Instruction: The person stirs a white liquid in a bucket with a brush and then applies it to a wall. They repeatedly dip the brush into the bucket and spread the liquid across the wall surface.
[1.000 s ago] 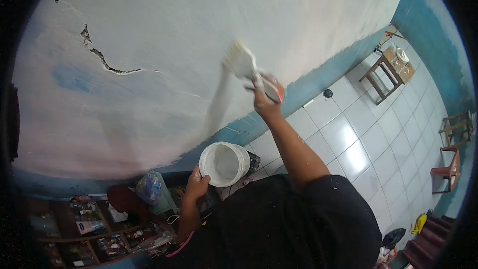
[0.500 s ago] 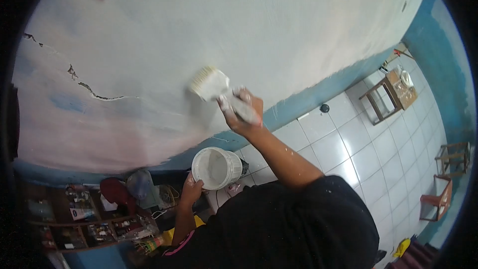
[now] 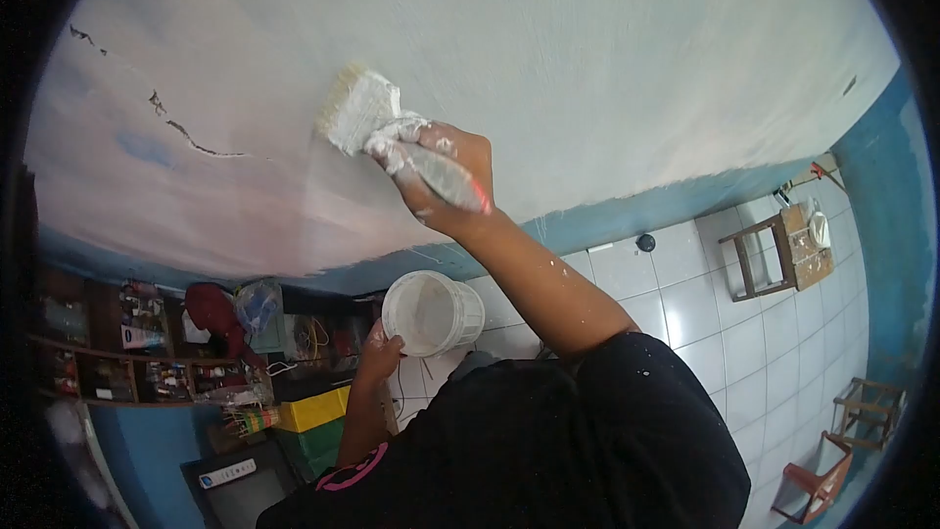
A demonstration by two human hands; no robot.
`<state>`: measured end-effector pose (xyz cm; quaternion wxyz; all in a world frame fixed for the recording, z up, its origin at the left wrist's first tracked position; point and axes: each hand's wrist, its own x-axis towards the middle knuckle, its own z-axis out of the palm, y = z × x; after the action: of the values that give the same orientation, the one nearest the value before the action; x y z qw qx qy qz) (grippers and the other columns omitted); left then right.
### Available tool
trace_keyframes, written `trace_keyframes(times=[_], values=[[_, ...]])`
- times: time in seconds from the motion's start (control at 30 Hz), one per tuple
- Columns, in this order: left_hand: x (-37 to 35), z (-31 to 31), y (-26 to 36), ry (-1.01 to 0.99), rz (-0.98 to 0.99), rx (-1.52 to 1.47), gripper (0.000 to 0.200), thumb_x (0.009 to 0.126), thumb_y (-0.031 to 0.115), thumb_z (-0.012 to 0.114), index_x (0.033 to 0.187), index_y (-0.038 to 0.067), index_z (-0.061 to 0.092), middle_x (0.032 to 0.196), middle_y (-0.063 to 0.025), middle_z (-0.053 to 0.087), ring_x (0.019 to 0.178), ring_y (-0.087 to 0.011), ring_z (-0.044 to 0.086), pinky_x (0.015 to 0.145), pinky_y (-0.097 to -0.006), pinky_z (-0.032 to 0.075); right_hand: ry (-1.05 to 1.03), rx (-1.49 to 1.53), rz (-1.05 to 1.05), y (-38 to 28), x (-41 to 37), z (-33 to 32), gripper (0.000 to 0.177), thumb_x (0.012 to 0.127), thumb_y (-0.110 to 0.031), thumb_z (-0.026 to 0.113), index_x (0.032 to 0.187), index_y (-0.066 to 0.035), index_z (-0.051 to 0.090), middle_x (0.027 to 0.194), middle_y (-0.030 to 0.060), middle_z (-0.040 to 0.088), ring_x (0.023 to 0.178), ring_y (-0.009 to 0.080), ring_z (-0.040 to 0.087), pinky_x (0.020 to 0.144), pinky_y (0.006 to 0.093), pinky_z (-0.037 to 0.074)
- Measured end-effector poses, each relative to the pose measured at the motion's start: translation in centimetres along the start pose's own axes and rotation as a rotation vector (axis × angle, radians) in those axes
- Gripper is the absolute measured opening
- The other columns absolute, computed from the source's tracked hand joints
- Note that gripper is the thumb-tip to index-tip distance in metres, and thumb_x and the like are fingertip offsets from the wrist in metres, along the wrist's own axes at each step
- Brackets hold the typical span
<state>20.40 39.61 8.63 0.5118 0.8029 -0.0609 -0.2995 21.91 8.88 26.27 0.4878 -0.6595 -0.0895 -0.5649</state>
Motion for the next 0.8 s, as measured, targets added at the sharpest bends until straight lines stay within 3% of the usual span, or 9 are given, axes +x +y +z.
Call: trace_keyframes(times=[0.03, 0.2, 0.27, 0.37, 0.4, 0.5, 0.63, 0.73, 0.8], values=[[-0.2, 0.0, -0.2, -0.006, -0.014, 0.007, 0.042, 0.077, 0.003, 0.048, 0.119, 0.0, 0.047, 0.103, -0.0099, 0.06, 0.087, -0.0158, 0.058, 0.073, -0.0281, 0.048, -0.033, -0.175, -0.284, 0.2, 0.0, -0.2, 0.01, 0.081, -0.009, 0.064, 0.084, 0.0, 0.066, 0.077, 0.0101, 0.066, 0.063, 0.0178, 0.064, 0.058, 0.0263, 0.052], [0.2, -0.1, -2.4, 0.026, 0.118, -0.029, 0.043, 0.076, 0.002, 0.048, 0.119, -0.001, 0.046, 0.103, -0.0101, 0.06, 0.083, -0.014, 0.059, 0.069, -0.027, 0.048, -0.186, -0.313, 0.011, 6.6, -12.3, -2.2, 0.004, 0.077, -0.006, 0.061, 0.079, -0.003, 0.061, 0.071, 0.0129, 0.061, 0.057, 0.0289, 0.061, 0.051, 0.0307, 0.049], [0.0, -0.2, -1.9, 0.044, 0.097, -0.041, 0.043, 0.076, 0.002, 0.048, 0.118, -0.001, 0.046, 0.103, -0.0103, 0.06, 0.084, -0.0143, 0.059, 0.07, -0.0273, 0.048, -0.266, -0.404, 0.179, 7.4, -16.3, -3.8, 0.009, 0.081, -0.011, 0.061, 0.08, -0.002, 0.06, 0.069, 0.0109, 0.062, 0.054, 0.0227, 0.062, 0.05, 0.0291, 0.049], [-0.8, -0.4, -0.3, 0.044, -0.001, -0.039, 0.044, 0.076, 0.002, 0.048, 0.12, 0.0, 0.045, 0.104, -0.0103, 0.059, 0.086, -0.0156, 0.059, 0.07, -0.0282, 0.05, -0.191, -0.369, 0.792, 9.3, -17.9, -3.6, 0.019, 0.083, -0.024, 0.059, 0.079, -0.006, 0.063, 0.071, 0.015, 0.062, 0.057, 0.0298, 0.061, 0.052, 0.0325, 0.049], [-0.5, -0.8, -1.0, 0.027, -0.01, -0.013, 0.046, 0.076, 0.004, 0.048, 0.123, 0.001, 0.044, 0.105, -0.0099, 0.059, 0.086, -0.016, 0.06, 0.068, -0.0286, 0.051, -0.161, -0.323, 0.71, 8.4, -15.4, -3.0, 0.024, 0.087, -0.026, 0.058, 0.077, -0.005, 0.062, 0.067, 0.0114, 0.063, 0.053, 0.0237, 0.062, 0.05, 0.0289, 0.048], [0.5, -1.6, -2.6, -0.015, 0.032, 0.026, 0.049, 0.077, 0.005, 0.047, 0.125, 0.002, 0.043, 0.106, -0.0098, 0.058, 0.086, -0.0162, 0.06, 0.068, -0.0289, 0.052, 0.06, 0.292, 0.949, 2.0, -4.8, -0.4, 0.028, 0.089, -0.028, 0.059, 0.079, -0.002, 0.063, 0.069, 0.0041, 0.063, 0.058, 0.0102, 0.061, 0.049, 0.0229, 0.048], [0.8, -2.0, -0.5, -0.034, 0.016, -0.097, 0.04, 0.077, -0.001, 0.047, 0.117, -0.002, 0.046, 0.106, -0.0109, 0.058, 0.093, -0.0167, 0.059, 0.082, -0.0294, 0.047, 0.109, 0.265, 0.552, -3.3, 1.5, 1.6, 0.022, 0.089, -0.018, 0.057, 0.077, -0.001, 0.062, 0.07, 0.0097, 0.065, 0.06, 0.0175, 0.064, 0.052, 0.027, 0.051], [1.7, -2.6, -1.2, -0.021, 0.133, -0.138, 0.04, 0.077, -0.001, 0.047, 0.118, -0.003, 0.046, 0.107, -0.0124, 0.059, 0.095, -0.0177, 0.058, 0.086, -0.0306, 0.046, -0.134, -0.298, -0.096, 3.7, -3.7, 1.1, 0.025, 0.092, -0.017, 0.049, 0.089, 0.003, 0.062, 0.075, 0.0118, 0.065, 0.061, 0.0205, 0.065, 0.052, 0.0304, 0.053], [2.9, -3.4, -3.5, -0.044, 0.174, -0.166, 0.041, 0.077, -0.001, 0.047, 0.118, -0.003, 0.046, 0.108, -0.0129, 0.059, 0.093, -0.0179, 0.06, 0.083, -0.0303, 0.048, -0.214, -0.465, -0.205, 5.2, -8.1, 0.0, 0.012, 0.083, -0.01, 0.056, 0.084, -0.001, 0.064, 0.074, 0.0123, 0.064, 0.061, 0.0244, 0.063, 0.055, 0.0297, 0.051]])
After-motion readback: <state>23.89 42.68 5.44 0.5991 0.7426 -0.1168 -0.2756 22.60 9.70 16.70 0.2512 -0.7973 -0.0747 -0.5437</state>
